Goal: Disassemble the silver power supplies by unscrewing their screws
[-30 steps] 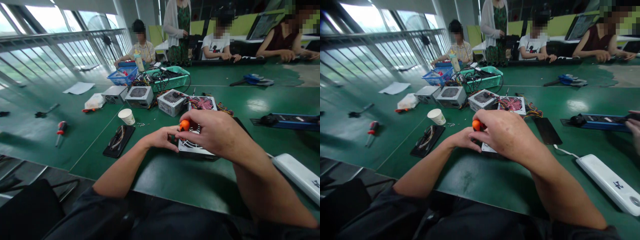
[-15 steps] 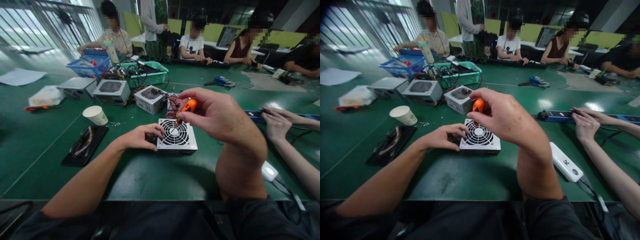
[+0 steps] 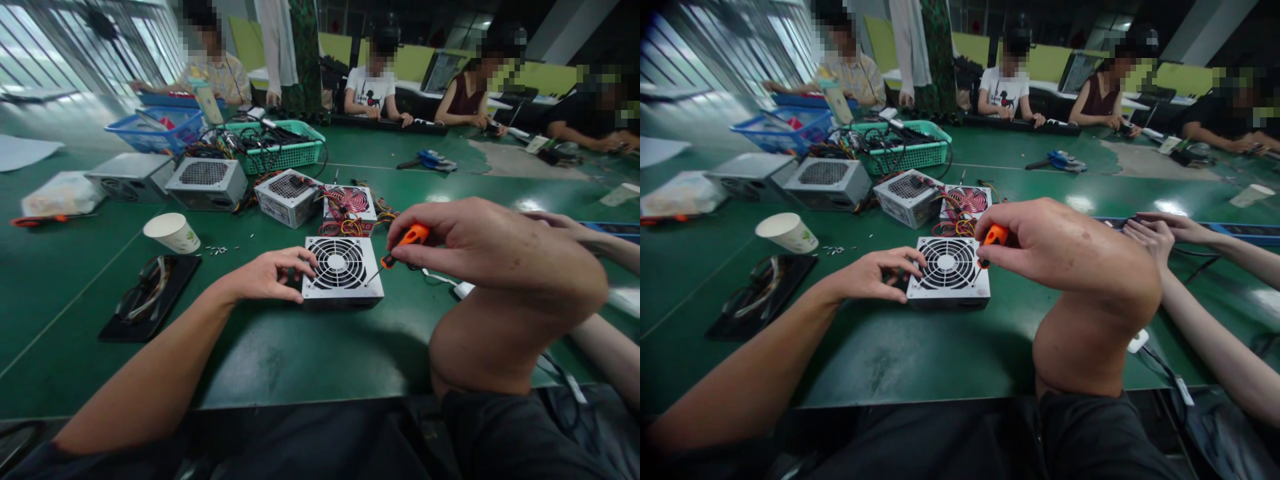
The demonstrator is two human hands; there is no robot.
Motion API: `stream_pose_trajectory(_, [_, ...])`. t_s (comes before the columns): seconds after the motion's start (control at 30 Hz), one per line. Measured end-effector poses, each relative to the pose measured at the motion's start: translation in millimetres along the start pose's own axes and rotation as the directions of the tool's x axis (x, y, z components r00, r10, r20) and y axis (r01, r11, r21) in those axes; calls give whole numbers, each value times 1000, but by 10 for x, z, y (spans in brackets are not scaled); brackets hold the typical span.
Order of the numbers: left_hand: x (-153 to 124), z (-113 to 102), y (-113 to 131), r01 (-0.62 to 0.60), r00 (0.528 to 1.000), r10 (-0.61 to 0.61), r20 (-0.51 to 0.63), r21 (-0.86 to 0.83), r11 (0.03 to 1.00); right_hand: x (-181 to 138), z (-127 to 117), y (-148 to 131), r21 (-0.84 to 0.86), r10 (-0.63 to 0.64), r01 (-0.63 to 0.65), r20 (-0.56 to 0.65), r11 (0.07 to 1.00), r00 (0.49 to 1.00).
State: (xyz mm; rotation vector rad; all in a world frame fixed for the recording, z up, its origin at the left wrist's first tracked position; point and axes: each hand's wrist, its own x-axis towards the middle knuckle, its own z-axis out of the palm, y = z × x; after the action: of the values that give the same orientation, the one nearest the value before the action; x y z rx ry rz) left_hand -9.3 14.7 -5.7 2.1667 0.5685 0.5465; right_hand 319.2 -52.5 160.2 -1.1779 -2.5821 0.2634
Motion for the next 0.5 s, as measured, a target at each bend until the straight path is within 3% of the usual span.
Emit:
stream_pose_trajectory(0.37, [-6, -2, 14, 24, 1000, -24, 11, -4, 1000, 93, 39, -24, 23, -13, 9, 165, 1000, 986])
stream_pose_trajectory(0.43, [-7, -3, 8, 25, 1000, -25, 12, -4, 1000, 88, 21, -2, 42, 20, -24, 78, 999, 997])
stream_pose_trajectory(0.5, [-6, -2, -1, 25, 1000, -25, 15, -1, 1000, 120, 21, 45, 42, 78, -74, -104, 996, 991])
